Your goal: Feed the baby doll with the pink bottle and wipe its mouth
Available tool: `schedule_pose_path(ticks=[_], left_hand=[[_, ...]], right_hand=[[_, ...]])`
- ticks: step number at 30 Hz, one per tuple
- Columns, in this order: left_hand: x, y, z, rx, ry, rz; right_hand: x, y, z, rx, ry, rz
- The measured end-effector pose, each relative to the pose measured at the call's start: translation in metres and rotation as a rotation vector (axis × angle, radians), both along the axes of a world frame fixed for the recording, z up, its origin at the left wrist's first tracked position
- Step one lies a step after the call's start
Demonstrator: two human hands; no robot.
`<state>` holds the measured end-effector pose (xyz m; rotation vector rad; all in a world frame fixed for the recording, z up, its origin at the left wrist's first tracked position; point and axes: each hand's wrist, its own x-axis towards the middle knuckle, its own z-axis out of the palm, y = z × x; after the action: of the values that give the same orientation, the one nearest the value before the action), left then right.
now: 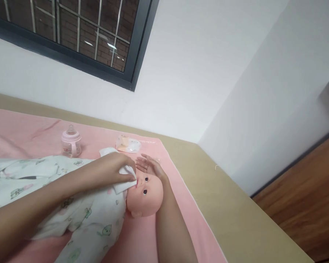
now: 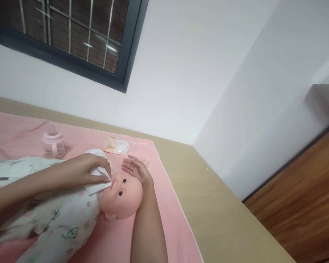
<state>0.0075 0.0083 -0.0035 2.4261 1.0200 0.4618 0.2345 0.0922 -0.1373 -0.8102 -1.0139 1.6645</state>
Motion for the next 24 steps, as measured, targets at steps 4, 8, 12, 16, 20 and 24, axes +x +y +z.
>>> schedule_pose_path(ticks=[4, 8, 12, 16, 20, 24], left_hand=[[-0.002, -0.002, 0.001, -0.068, 0.041, -0.041], [0.001, -0.004, -0.005, -0.051, 0.064, -0.042], [0.002, -0.004, -0.007, -0.047, 0.089, -0.018], [0.000, -0.001, -0.004, -0.056, 0.111, -0.002], [-0.002, 0.003, -0.005, -0.024, 0.129, 0.009], [0.000, 0.003, -0.006, 0.016, 0.097, 0.031]], right_hand=[[0.000, 0.001, -0.002, -0.025, 0.065, -0.003], [-0.001, 0.002, 0.003, -0.053, 0.056, -0.007], [-0.003, -0.001, 0.010, -0.064, 0.035, -0.013], [-0.004, -0.006, 0.012, -0.063, 0.042, -0.015], [-0.005, -0.008, 0.011, -0.066, 0.048, -0.026], [-0.004, -0.006, 0.008, -0.052, 0.064, -0.015]])
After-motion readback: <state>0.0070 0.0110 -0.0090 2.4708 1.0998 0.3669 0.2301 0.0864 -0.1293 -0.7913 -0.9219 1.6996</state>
